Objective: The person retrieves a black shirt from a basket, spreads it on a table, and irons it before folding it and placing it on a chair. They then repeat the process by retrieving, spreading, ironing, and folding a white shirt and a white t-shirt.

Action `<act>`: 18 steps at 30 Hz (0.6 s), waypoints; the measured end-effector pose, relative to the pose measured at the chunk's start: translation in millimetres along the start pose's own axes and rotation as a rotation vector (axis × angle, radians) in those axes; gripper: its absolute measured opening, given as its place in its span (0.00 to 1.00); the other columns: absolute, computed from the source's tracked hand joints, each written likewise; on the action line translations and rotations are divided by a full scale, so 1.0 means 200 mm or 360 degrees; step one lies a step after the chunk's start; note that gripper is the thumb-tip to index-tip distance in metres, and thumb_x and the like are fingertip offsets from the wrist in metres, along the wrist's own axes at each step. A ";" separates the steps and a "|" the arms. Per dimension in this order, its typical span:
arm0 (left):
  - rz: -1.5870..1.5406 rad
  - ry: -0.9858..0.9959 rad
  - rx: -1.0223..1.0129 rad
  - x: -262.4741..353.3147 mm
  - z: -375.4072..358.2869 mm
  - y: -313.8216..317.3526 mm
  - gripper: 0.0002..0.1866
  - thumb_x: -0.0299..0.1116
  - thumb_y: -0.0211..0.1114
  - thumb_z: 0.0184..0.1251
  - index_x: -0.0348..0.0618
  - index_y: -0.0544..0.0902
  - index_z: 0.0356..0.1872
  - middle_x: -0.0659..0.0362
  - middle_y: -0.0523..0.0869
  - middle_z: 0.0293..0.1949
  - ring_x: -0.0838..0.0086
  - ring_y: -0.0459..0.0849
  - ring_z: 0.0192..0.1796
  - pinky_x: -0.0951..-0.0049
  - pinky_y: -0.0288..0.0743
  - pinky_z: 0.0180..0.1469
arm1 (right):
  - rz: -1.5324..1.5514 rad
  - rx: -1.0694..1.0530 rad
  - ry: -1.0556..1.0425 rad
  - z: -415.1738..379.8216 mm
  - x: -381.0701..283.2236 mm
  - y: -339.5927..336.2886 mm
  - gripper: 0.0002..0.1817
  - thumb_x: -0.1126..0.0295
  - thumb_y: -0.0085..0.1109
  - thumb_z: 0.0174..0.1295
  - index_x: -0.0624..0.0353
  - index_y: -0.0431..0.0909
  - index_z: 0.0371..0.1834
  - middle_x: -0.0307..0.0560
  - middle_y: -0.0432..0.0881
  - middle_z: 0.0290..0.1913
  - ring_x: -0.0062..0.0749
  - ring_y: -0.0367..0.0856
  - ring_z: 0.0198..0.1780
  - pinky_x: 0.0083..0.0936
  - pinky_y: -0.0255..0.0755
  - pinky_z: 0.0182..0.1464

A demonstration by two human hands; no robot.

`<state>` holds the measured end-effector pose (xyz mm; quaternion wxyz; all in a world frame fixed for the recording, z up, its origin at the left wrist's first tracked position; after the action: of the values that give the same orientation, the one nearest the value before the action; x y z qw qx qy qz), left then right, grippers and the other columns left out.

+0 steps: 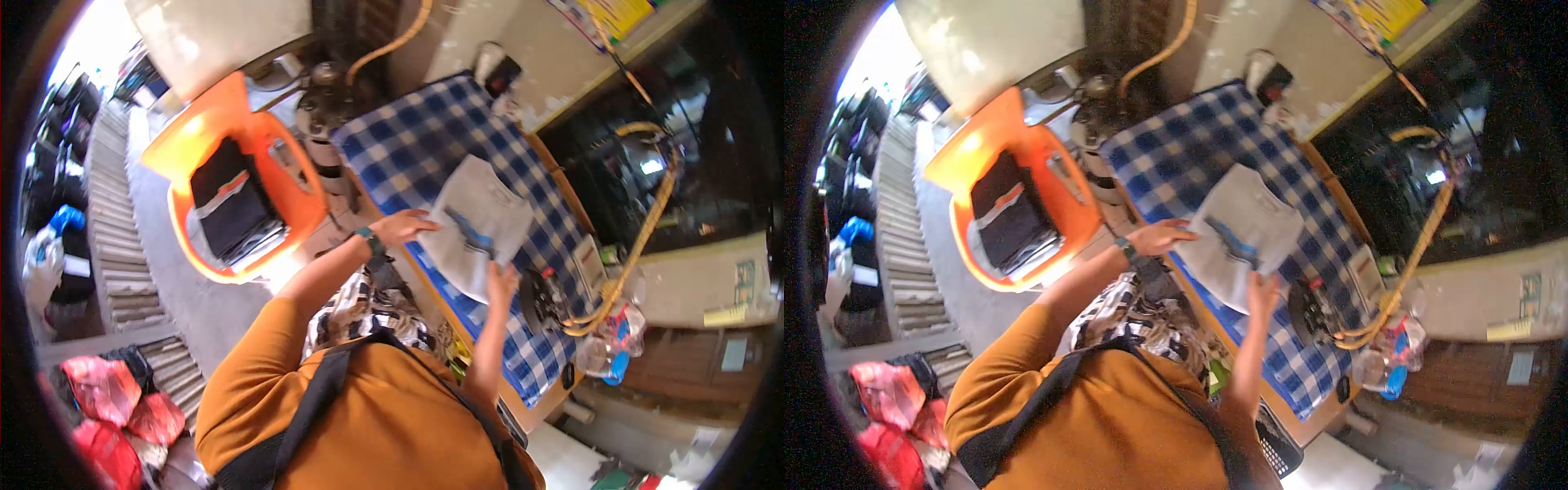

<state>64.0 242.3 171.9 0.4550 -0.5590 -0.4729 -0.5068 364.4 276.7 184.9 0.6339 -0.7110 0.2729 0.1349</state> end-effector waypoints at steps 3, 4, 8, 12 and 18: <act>0.0958 0.1015 -0.0150 0.45 -0.21 -0.02 0.20 0.30 0.59 0.68 0.31 0.72 0.57 0.58 0.81 0.51 0.72 0.82 0.49 0.73 0.74 0.56 | 0.0679 -0.0125 -0.0187 -0.12 -0.37 -0.30 0.32 0.62 0.60 0.58 0.69 0.61 0.61 0.59 0.72 0.54 0.43 0.71 0.56 0.33 0.65 0.59; -0.0341 0.0257 -0.0189 0.34 -0.20 -0.10 0.19 0.31 0.59 0.68 0.32 0.73 0.56 0.58 0.82 0.51 0.74 0.82 0.50 0.74 0.74 0.56 | 0.0957 -0.0203 -0.0119 -0.19 -0.53 -0.38 0.31 0.64 0.61 0.60 0.67 0.60 0.61 0.54 0.73 0.52 0.38 0.72 0.54 0.30 0.66 0.57; -0.1699 -0.0373 -0.0071 0.34 -0.63 -0.34 0.18 0.33 0.60 0.67 0.34 0.75 0.54 0.60 0.82 0.48 0.80 0.81 0.48 0.79 0.77 0.50 | 0.1265 -0.0609 -0.0284 -0.41 -1.06 -0.27 0.31 0.64 0.63 0.60 0.62 0.59 0.62 0.50 0.74 0.52 0.30 0.73 0.51 0.27 0.65 0.57; -0.1470 -0.0400 0.0345 0.34 -1.15 -0.87 0.26 0.32 0.61 0.63 0.32 0.69 0.61 0.57 0.80 0.53 0.79 0.80 0.50 0.77 0.75 0.53 | 0.0957 -0.0906 -0.0730 -0.64 -1.63 0.16 0.36 0.59 0.66 0.57 0.64 0.58 0.63 0.53 0.74 0.52 0.32 0.74 0.51 0.28 0.66 0.57; -0.1030 -0.0122 0.0886 0.37 -1.77 -1.69 0.30 0.26 0.61 0.59 0.38 0.66 0.65 0.57 0.77 0.57 0.76 0.77 0.57 0.74 0.71 0.59 | 0.1202 -0.1440 -0.1106 -1.03 -2.46 0.90 0.31 0.68 0.64 0.58 0.66 0.58 0.60 0.52 0.75 0.49 0.27 0.76 0.49 0.22 0.72 0.50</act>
<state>-316.2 -54.6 281.0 0.3880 -0.2561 -0.7592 -0.4556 -169.2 173.5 332.5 0.2348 -0.6773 0.1999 0.6679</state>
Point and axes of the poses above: each hand's wrist, its own z-axis towards the middle knuckle, its own y-axis out of the palm, x = y × z, the point moved 8 cm from there along z, towards the middle knuckle
